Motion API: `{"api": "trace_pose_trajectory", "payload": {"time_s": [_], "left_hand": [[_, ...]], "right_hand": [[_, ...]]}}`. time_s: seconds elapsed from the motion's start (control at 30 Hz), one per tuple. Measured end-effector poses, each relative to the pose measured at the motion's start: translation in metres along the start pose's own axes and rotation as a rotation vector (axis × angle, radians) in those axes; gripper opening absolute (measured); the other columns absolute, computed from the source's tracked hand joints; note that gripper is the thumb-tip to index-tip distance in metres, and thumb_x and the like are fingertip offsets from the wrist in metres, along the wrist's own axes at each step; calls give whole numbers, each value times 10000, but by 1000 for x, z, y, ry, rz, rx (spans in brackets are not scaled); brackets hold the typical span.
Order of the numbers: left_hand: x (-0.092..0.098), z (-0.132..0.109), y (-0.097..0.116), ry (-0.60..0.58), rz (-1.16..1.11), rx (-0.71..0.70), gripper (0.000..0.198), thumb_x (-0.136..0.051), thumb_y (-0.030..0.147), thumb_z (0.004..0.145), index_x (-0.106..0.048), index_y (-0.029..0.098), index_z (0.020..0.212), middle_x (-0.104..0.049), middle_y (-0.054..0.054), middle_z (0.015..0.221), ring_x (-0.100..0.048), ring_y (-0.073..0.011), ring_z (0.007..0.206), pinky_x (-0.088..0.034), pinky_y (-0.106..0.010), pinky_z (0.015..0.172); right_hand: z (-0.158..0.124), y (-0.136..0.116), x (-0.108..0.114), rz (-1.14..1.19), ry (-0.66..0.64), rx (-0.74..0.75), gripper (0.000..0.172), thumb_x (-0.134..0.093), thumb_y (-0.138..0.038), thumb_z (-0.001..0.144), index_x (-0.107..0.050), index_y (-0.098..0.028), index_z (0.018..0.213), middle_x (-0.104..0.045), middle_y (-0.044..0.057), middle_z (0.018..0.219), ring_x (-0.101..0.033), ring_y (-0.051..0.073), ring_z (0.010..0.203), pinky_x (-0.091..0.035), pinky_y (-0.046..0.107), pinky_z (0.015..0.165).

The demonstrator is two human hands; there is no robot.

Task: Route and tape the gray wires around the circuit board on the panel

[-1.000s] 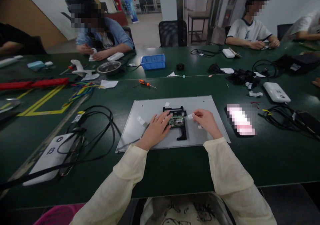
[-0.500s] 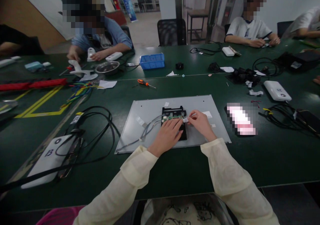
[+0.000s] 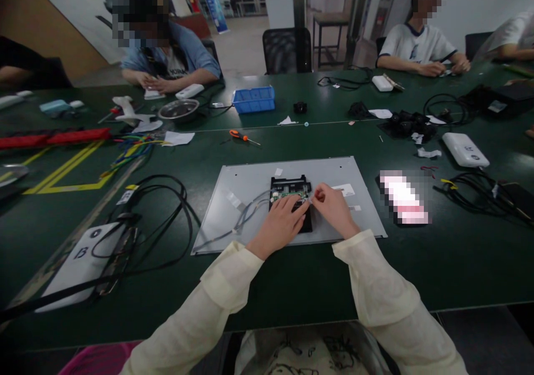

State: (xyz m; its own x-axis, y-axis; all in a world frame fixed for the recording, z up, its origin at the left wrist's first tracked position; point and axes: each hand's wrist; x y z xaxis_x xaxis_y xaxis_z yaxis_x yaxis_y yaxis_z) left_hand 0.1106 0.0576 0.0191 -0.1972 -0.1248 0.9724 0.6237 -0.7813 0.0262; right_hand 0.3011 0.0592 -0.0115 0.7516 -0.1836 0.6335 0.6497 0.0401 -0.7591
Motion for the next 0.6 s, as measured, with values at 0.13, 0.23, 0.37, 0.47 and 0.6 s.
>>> {"api": "trace_pose_trajectory", "payload": {"time_s": [0.13, 0.23, 0.37, 0.47, 0.6], "left_hand": [[0, 0, 0, 4, 0, 2, 349, -398, 260, 957, -503, 229, 1289, -513, -102, 1308, -475, -252, 1211, -373, -410, 1027], [0, -1, 0, 8, -6, -4, 353, -391, 252, 958, -499, 218, 1293, -515, -104, 1300, -478, -255, 1203, -373, -414, 1023], [0, -1, 0, 10, -17, -8, 344, -395, 245, 955, -504, 219, 1280, -515, -108, 1297, -485, -254, 1193, -378, -416, 1016], [-1, -1, 0, 12, -19, -4, 337, -385, 254, 961, -509, 216, 1272, -509, -109, 1306, -481, -256, 1201, -374, -419, 1021], [-2, -1, 0, 10, -18, 2, 351, -368, 255, 968, -495, 217, 1294, -510, -106, 1307, -477, -258, 1209, -373, -421, 1024]], "right_hand": [[0, 0, 0, -68, -14, 15, 62, -585, -269, 790, -558, -213, 790, -635, -1, 702, -608, 172, 674, -447, 294, 673], [-1, 0, 0, -140, -26, 64, 38, -573, -227, 785, -548, -210, 762, -595, 2, 710, -573, 168, 663, -438, 292, 663], [-2, -2, -2, -205, 10, 157, 37, -558, -186, 785, -574, -198, 816, -569, 40, 875, -560, 164, 701, -452, 314, 713], [-3, -2, -3, -169, -33, 213, 104, -537, -149, 791, -593, -202, 862, -579, 46, 909, -569, 176, 764, -459, 321, 757], [-2, -2, -1, -160, -84, 203, 97, -546, -142, 794, -610, -203, 833, -602, 36, 840, -575, 189, 795, -456, 320, 761]]}}
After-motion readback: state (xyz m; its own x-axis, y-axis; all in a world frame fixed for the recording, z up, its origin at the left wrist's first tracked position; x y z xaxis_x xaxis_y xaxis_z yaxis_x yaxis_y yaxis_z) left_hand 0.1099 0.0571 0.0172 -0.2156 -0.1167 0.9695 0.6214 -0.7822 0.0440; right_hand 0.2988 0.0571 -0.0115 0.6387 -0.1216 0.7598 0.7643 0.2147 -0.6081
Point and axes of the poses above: each hand's wrist, its own z-axis towards the middle knuckle, its own x-axis out of the back of the hand, y = z × x
